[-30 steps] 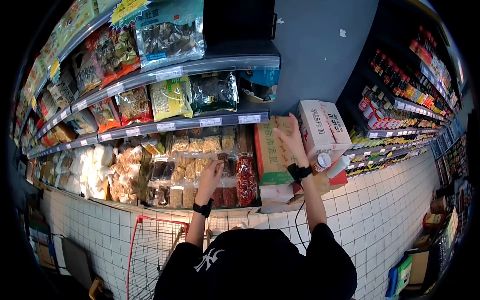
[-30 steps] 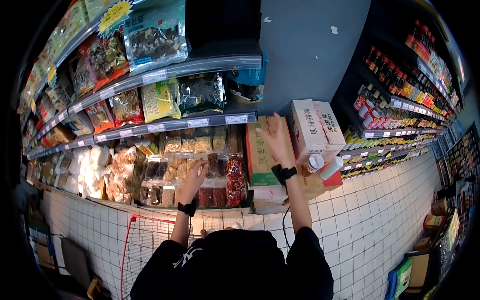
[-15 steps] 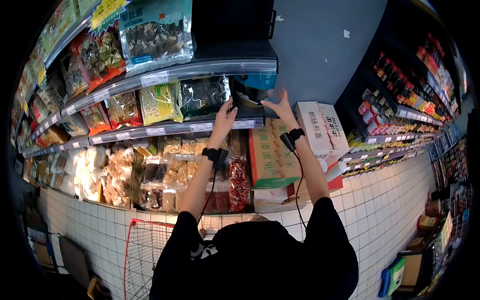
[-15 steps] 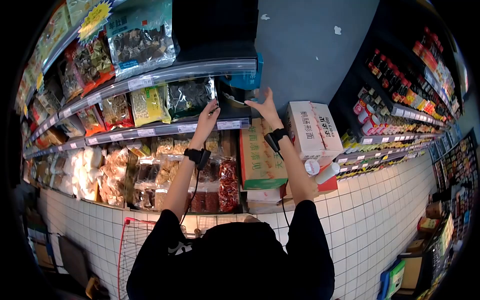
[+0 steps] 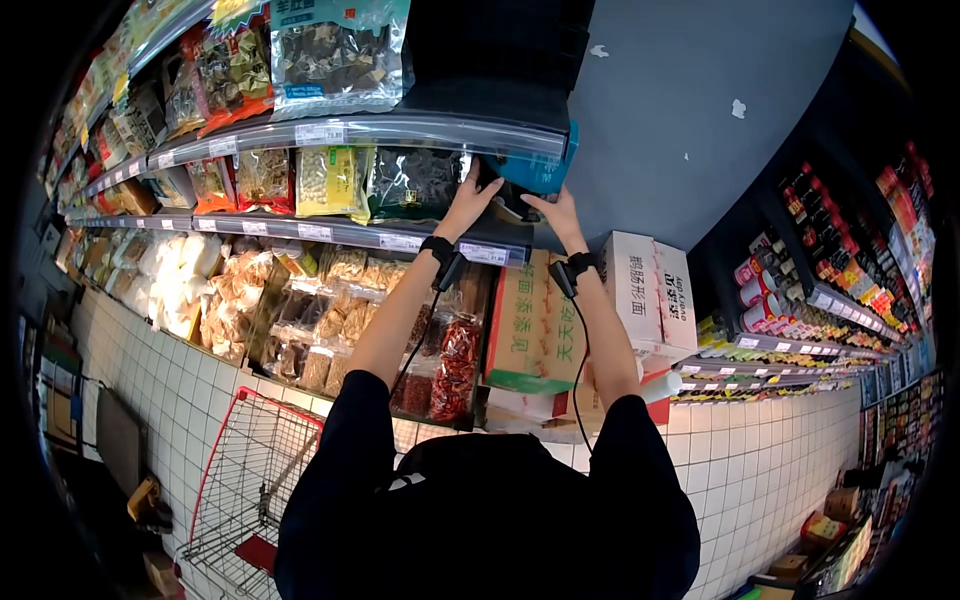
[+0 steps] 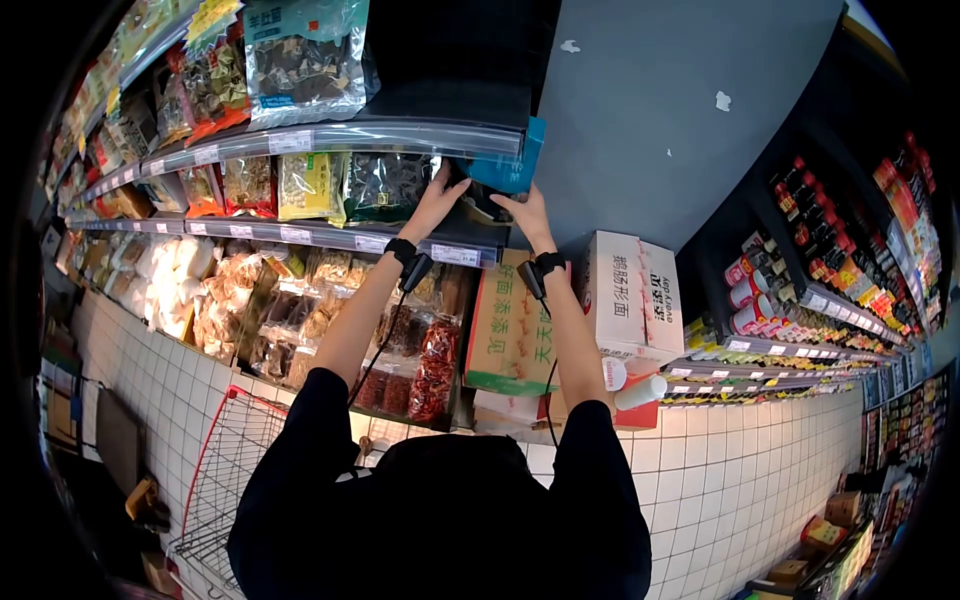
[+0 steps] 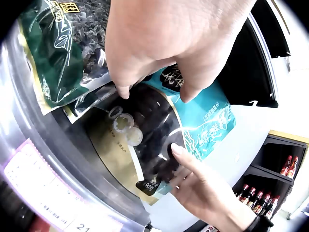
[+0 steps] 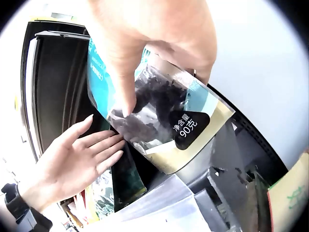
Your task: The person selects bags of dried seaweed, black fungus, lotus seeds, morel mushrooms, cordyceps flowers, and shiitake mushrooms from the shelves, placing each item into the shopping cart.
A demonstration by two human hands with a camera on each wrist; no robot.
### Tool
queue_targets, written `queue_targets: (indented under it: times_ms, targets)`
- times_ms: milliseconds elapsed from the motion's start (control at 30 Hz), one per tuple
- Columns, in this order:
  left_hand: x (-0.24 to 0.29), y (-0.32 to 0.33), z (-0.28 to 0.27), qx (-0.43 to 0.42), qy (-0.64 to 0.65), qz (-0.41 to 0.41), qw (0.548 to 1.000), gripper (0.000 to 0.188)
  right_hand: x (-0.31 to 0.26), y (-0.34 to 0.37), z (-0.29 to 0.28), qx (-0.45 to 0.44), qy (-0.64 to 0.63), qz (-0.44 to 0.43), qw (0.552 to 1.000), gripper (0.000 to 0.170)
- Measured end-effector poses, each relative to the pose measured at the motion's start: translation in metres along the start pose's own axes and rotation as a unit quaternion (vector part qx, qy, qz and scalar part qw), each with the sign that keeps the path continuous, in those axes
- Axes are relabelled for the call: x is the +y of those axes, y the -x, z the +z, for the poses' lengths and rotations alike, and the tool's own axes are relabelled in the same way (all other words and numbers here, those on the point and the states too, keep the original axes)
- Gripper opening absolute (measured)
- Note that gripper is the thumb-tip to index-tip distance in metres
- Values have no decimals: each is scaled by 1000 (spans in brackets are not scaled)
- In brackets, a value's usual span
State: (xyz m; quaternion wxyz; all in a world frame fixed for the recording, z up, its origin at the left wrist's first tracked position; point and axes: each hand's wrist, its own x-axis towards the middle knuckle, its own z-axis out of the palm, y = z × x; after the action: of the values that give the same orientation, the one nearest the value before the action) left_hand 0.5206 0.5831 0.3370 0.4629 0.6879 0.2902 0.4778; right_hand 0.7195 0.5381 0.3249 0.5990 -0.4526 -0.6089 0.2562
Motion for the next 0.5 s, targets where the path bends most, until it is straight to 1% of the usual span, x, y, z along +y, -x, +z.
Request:
queue_targets:
  times_ms: [67,100,133,167,200,233,267,300,333,367,400,433,467,500]
  targets:
    - [-3,0,2,3,2,-11,1000,82,-9,1,0,-6,-83,55,995,45]
    - [-3,2,4,11,-13,-22,1000,82,-9,2,-1,-9,-85,52,995,45]
    - [-17,0,4,13,-15,-22,1000,82,-6,4,-3,-1,-46,57,997,40]
    - [-31,-2,6,38,-42,4,998,83,-2,4,-4,8,-8,61,998,35]
    - [-30,-1,8,61,-67,31,995,84,-1,4,-5,8,-9,60,998,35]
    - [-24,-11,3,-1,-4,-2,1000,82,-4,-4,-6,15,-22,52,998,33]
    - [-27,-6,6,-2,-5,-7,1000,82,0,2,-6,22,-38,57,997,31]
    - [-32,-3,9,19,-32,-10,999,83,-3,5,-8,22,-40,59,997,31]
    - [-33,-6,9,41,-57,-8,998,84,-10,1,-13,27,-11,62,998,30]
    - [-41,4,12,39,-58,-18,997,84,-10,13,-15,32,14,77,996,29]
    - [-42,9,15,67,-85,3,994,87,-3,18,-18,30,14,84,996,29]
    - [-32,6,17,96,-110,32,989,91,1,10,-25,20,15,104,994,29]
    - [-26,15,18,96,-111,26,989,91,11,15,-27,9,13,131,991,29]
    - [-9,22,19,88,-61,-1,994,88,-8,23,-26,24,-27,144,989,28]
